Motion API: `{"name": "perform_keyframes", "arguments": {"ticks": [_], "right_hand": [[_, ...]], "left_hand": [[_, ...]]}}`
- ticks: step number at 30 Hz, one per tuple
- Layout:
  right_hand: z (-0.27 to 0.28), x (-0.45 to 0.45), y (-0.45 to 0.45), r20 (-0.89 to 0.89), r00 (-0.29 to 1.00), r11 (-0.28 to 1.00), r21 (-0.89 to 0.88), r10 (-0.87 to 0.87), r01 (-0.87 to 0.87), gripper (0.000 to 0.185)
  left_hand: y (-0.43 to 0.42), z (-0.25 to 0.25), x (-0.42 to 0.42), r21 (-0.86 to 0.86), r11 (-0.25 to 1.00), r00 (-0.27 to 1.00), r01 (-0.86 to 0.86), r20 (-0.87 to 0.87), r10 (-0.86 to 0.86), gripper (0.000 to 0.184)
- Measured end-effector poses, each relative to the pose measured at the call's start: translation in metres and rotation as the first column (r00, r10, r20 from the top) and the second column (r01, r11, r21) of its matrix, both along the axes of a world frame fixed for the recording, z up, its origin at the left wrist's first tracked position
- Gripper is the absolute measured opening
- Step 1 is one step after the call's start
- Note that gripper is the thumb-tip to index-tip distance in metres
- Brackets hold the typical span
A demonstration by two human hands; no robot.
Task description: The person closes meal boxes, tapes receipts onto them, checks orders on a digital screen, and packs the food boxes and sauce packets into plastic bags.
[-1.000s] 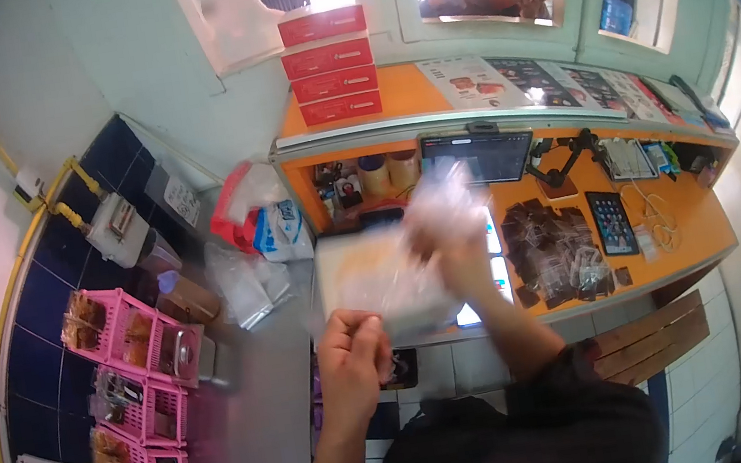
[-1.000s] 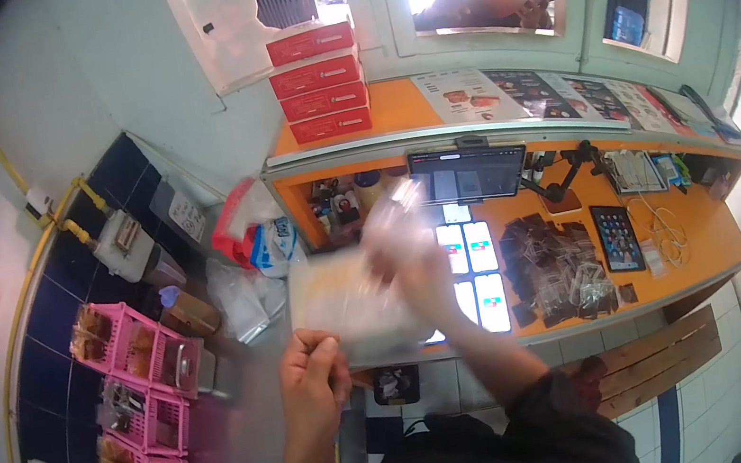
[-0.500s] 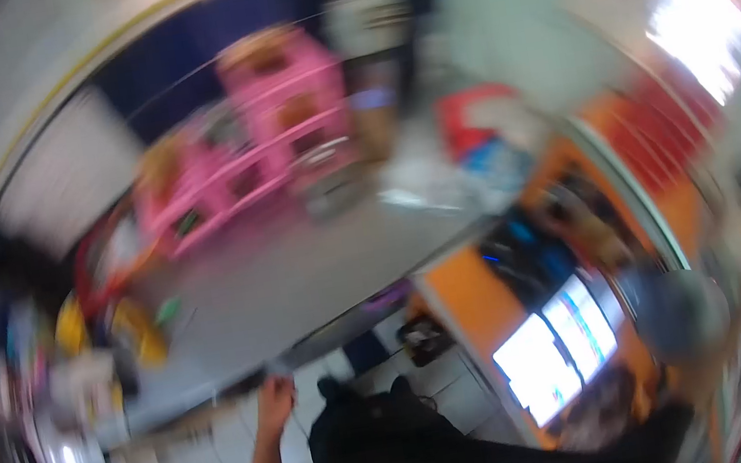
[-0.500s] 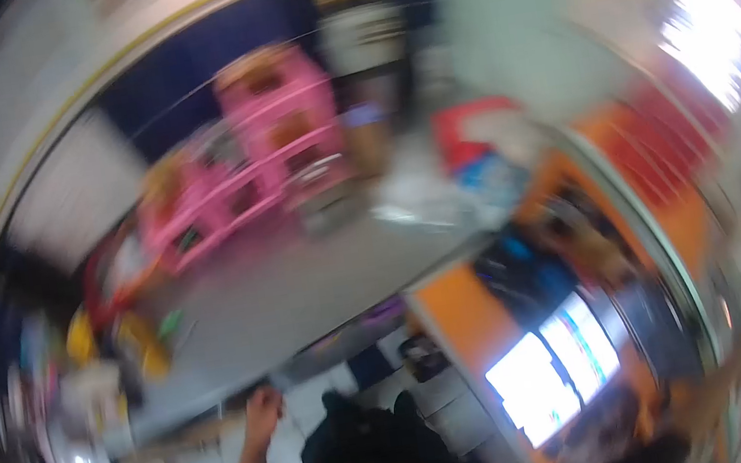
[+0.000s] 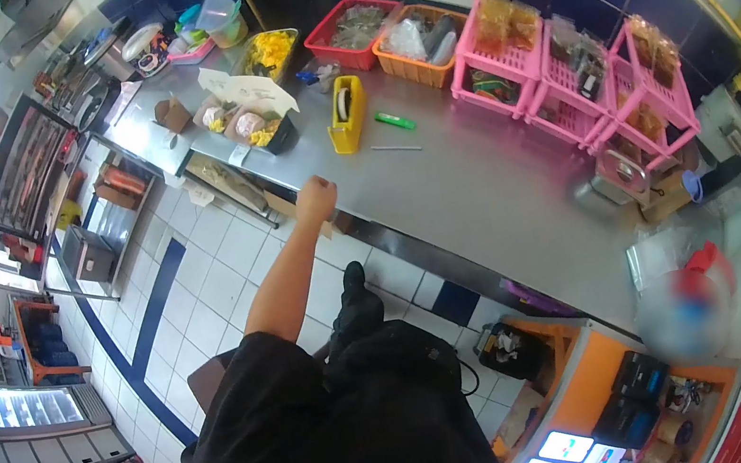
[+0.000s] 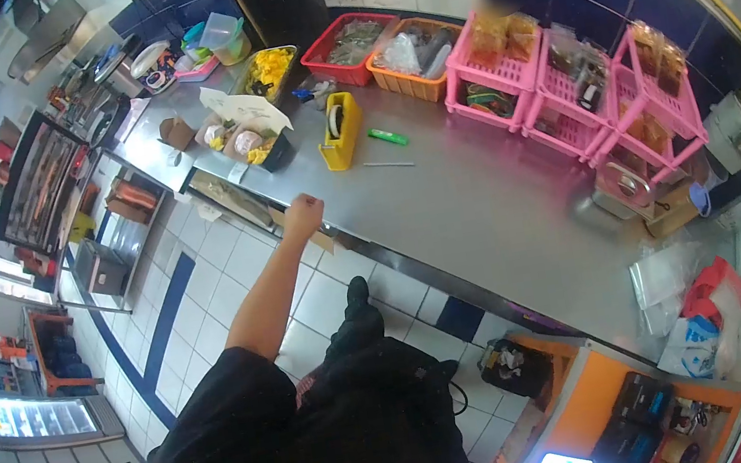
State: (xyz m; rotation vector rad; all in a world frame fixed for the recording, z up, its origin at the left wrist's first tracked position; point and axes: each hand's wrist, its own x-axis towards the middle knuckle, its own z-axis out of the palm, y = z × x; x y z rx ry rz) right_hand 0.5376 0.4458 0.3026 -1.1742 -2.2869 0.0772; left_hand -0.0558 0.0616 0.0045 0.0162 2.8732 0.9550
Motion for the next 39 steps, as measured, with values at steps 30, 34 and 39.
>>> {"name": "perform_keyframes", "arguments": {"ticks": [30, 34, 39], "right_hand": [[-0.263, -0.652, -0.326, 0.273, 0.727, 0.499, -0.860, 0.631, -0.110, 0.024], [-0.290, -0.630, -0.255, 0.285, 0.918, 0.805, -0.591, 0.274, -0.057, 0.023], [-0.307, -0.642, -0.209, 0.282, 0.849, 0.858, -0.401, 0.447, -0.319, 0.024]], "left_hand": [[-0.241, -0.018, -0.258, -0.293, 0.955, 0.940, -0.053, 0.307, 0.147, 0.051], [-0.260, -0.046, -0.210, 0.054, 0.993, 0.871, 0.103, 0.476, -0.116, 0.049], [-0.152, -0.023, -0.129, 0.162, 0.862, 0.769, 0.481, 0.394, -0.503, 0.029]]}}
